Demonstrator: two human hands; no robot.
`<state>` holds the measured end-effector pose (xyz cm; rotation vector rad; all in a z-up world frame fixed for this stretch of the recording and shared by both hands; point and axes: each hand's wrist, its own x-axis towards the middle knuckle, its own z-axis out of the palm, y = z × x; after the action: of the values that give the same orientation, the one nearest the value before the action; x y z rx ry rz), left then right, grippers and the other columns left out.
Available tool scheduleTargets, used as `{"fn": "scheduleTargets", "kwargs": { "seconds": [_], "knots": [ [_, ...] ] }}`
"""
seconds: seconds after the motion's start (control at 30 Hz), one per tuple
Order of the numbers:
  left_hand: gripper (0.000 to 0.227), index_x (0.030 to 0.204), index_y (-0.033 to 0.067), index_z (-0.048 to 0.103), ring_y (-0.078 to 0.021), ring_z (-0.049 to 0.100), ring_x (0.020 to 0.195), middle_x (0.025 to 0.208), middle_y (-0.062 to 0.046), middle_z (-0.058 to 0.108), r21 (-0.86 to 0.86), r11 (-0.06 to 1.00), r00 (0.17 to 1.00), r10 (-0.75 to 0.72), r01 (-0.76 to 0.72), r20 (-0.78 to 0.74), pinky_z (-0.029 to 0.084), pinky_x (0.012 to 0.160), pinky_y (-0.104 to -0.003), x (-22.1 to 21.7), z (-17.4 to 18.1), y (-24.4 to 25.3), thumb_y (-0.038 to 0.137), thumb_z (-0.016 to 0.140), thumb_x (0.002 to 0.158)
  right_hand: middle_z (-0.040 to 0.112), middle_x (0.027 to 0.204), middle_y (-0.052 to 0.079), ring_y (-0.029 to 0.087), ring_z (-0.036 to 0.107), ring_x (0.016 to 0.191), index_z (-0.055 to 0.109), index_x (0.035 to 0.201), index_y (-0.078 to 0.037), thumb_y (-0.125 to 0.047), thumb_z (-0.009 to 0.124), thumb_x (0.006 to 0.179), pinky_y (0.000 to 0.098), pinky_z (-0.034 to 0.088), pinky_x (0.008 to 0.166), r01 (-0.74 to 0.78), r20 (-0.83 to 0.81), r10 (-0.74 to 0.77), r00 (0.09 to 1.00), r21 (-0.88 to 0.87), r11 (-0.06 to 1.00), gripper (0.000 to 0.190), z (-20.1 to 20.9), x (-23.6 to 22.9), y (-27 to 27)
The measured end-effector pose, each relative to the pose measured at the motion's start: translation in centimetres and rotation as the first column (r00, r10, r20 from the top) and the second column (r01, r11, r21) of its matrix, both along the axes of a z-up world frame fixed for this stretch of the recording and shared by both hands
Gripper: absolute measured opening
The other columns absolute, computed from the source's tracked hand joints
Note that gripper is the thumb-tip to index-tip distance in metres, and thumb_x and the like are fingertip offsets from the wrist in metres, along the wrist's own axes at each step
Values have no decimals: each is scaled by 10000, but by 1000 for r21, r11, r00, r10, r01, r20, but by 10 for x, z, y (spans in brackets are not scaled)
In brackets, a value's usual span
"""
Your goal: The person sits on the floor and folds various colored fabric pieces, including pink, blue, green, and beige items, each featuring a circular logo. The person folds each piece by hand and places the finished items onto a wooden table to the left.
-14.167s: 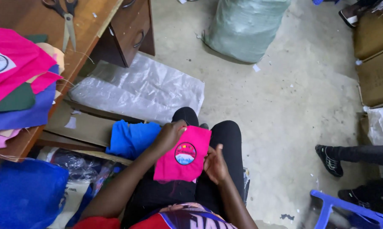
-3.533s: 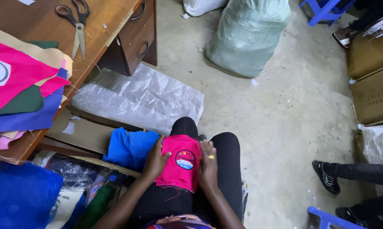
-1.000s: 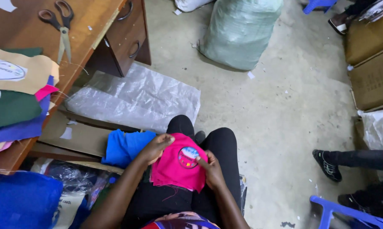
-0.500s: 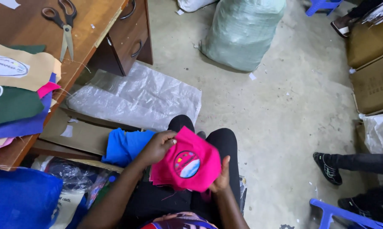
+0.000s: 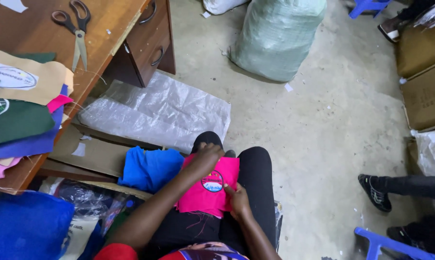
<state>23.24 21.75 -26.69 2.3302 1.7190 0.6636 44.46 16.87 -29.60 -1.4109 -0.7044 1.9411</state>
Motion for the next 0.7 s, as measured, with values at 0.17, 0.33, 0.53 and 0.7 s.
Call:
{"fn": "scheduleTargets", "kwargs": {
  "seconds": [0.17,0.33,0.53,0.7],
  "knots": [
    [306,1140,51,709,-338,581,1237,1260,-163,668,-67,996,995,58,-53,78,281,1118,-681,35,-28,-45,74,594,858,747,1057,218,254,675,841,677,1267,87,15,613,1010,382,557,772,-27,111,19,994,73,997,274,3,8,-10],
    [513,1393,6,627,-397,422,1489,1544,-202,540,-150,988,998,40,-48,-56,247,1137,-750,34,-21,-94,276,599,956,717,1007,198,248,630,831,684,1228,79,12,656,985,390,512,747,-143,146,124,982,129,981,254,-62,25,-2],
    [386,1394,52,620,-342,540,1425,1434,-150,656,-100,985,912,171,-143,373,213,1188,-672,-48,12,-88,172,562,1031,724,1117,279,354,694,944,620,1337,112,9,653,994,434,542,853,-181,-42,191,981,176,968,360,-124,29,40],
    [509,1476,-35,510,-393,535,1277,1373,-228,582,484,416,512,855,-770,80,232,1278,-596,-173,206,-146,3,496,968,655,1108,323,385,701,938,514,1333,179,-214,826,883,454,572,861,-339,647,48,761,334,879,674,-140,48,53]
  ]
}}
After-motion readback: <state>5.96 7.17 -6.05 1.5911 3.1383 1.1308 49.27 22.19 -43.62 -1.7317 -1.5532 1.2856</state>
